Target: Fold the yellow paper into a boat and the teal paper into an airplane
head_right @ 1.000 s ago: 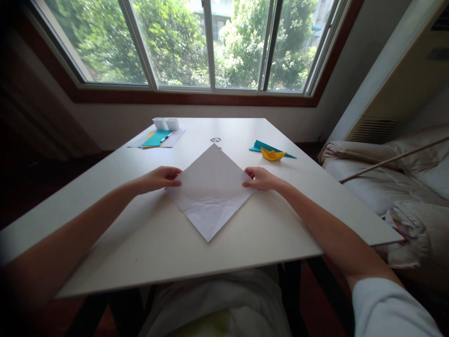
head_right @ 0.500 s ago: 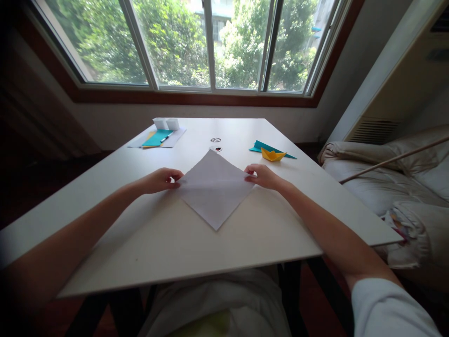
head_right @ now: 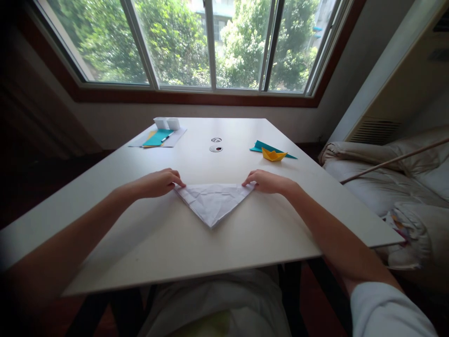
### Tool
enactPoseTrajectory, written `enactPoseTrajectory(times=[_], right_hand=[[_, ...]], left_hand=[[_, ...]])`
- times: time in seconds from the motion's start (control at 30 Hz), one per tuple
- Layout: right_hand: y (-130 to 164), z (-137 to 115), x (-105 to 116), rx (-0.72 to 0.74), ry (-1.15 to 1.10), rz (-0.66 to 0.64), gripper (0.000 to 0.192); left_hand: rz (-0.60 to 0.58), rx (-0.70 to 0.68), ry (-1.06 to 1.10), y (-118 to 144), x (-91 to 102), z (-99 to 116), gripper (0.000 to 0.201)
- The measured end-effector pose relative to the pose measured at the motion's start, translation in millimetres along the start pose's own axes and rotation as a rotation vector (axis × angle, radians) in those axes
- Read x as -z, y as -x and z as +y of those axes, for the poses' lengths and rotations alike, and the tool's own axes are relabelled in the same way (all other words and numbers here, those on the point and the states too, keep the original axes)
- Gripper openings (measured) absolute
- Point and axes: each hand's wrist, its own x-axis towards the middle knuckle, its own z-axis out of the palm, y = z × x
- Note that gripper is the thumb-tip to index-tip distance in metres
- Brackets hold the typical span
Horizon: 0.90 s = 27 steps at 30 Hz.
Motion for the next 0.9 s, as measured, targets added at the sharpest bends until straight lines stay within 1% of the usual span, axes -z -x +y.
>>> enactPoseTrajectory(times=[0.07, 0.13, 0.2, 0.27, 0.33, 0.37, 0.43, 0.5, 0.6, 0.73, 0.9], right_hand=[[-1.1, -10.5, 1.3, -0.028, 0.043, 0.011, 0.039], [-3.6, -23.8, 2.1, -0.058, 0.13, 0.045, 0.03], [-7.4, -38.2, 1.7, -0.091, 0.235, 0.096, 0.026], [-11.6, -51.9, -0.9, -0.114, 0.3, 0.14, 0.029], [-15.6, -63.6, -5.8, -0.092, 0.304, 0.171, 0.032], [-17.5, -68.7, -9.1, -0.067, 0.287, 0.181, 0.033], [-20.6, -77.1, -16.5, -0.01, 0.232, 0.186, 0.037], [-23.0, -83.2, -24.0, 0.036, 0.171, 0.165, 0.044], [-25.0, -87.6, -31.3, 0.049, 0.093, 0.085, 0.052], [-24.0, -87.1, -30.9, -0.051, 0.045, -0.05, 0.069], [-17.1, -81.0, -23.2, -0.21, 0.014, -0.128, 0.09]], left_hand=[[0.053, 0.071, -0.112, 0.5, 1.5, 17.6, 0.028], [0.13, 0.097, -0.171, -0.4, -0.3, 39.3, 0.029], [0.182, 0.055, -0.116, -2.1, -6.2, 61.0, 0.033], [0.195, -0.029, -0.04, -3.6, -15.2, 78.8, 0.04], [0.178, -0.06, -0.007, -4.1, -24.5, 90.9, 0.047], [0.16, -0.049, 0.001, -4.0, -28.4, 94.7, 0.05], [0.128, -0.021, 0.012, -3.4, -33.8, 98.6, 0.055], [0.102, -0.005, 0.017, -3.0, -35.8, 99.5, 0.058], [0.07, 0.0, 0.019, -3.1, -35.0, 99.2, 0.061], [0.013, 0.032, 0.01, -1.5, -32.1, 98.3, 0.068], [-0.08, 0.193, -0.091, 8.1, -24.3, 94.9, 0.085]])
